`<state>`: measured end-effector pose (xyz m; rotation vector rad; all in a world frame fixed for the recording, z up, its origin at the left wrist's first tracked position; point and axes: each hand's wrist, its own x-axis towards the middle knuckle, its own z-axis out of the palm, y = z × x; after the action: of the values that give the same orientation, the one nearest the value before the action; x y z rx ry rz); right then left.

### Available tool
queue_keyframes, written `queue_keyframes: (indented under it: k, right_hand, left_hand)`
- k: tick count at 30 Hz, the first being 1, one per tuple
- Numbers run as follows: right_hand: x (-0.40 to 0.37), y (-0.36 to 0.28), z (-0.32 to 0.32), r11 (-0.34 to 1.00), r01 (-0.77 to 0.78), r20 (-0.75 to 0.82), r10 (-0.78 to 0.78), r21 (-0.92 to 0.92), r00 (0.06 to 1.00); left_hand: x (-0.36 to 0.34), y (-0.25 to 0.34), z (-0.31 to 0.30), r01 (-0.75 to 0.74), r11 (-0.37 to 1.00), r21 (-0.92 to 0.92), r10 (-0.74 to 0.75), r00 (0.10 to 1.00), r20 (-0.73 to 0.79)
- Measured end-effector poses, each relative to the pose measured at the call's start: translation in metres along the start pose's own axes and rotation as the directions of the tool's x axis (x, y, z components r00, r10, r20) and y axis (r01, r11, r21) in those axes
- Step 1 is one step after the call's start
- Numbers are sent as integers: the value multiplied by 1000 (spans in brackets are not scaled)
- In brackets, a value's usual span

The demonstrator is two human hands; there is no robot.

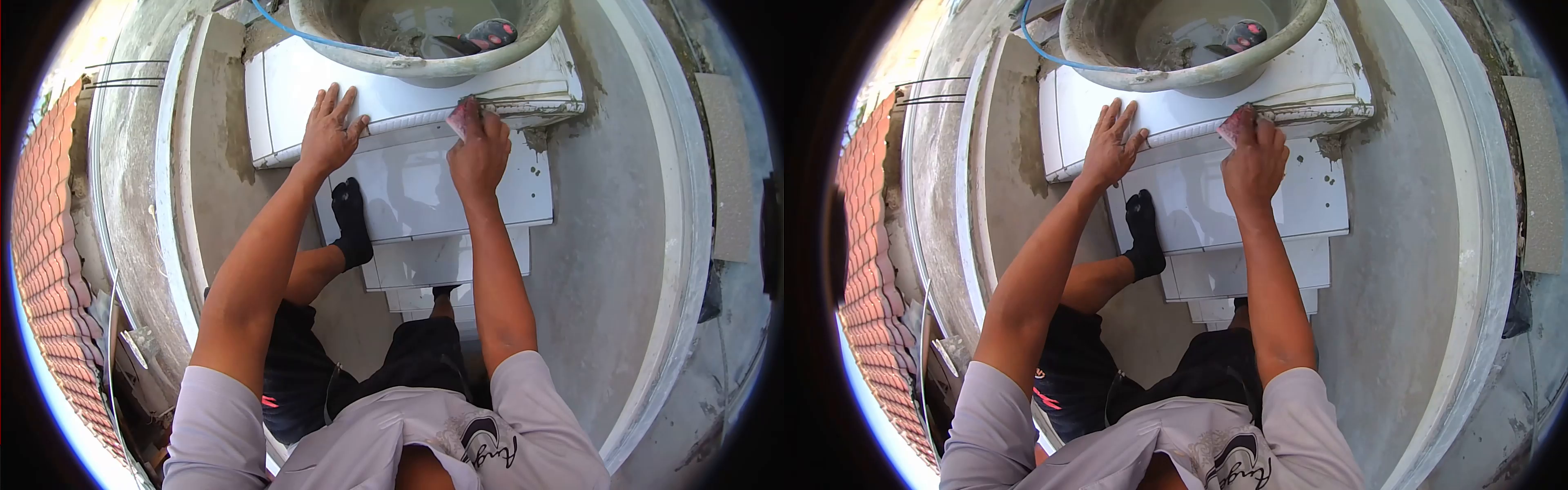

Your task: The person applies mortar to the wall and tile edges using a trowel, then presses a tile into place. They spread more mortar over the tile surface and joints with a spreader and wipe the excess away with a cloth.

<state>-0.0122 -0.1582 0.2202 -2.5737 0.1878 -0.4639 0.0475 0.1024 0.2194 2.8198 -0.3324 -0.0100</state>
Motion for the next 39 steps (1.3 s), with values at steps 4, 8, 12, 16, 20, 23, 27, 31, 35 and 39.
queue_keyframes:
  k: [4,8,12,16,20,23,27,31,35,39]
  right_hand:
    - [-2,-4,-10,996,82,52,-81,-21,995]
    - [-3,4,-2,965,237,49,-232,-115,971]
    - [-16,2,-8,960,281,74,-280,-13,957]
    - [22,9,-17,987,70,2,-70,-146,998]
    - [15,-15,-1,943,324,328,-332,81,884]
    - [34,2,-9,984,175,231,-164,-29,959]
    - [2,-38,13,932,363,269,-343,-25,900]
    - [2,-58,16,936,344,251,-318,-70,914]
    - [-16,-51,14,850,514,398,-514,115,760]
    - [4,-65,12,903,425,224,-402,-65,888]
  left_hand:
    - [-5,14,-19,182,978,107,-191,978,86]
    - [-11,14,-25,245,959,142,-262,958,117]
    - [-6,0,-34,208,970,126,-230,952,202]
    - [-7,-4,-33,183,971,154,-212,956,202]
    - [-7,-26,-43,164,986,28,-165,944,287]
    - [-13,-43,-60,356,922,153,-386,878,282]
    - [-25,-65,-53,272,954,125,-295,923,247]
    - [-27,-70,-58,271,952,142,-299,920,254]
    - [-26,-78,-52,255,949,184,-291,933,210]
    - [-22,-77,-56,263,933,247,-323,914,246]
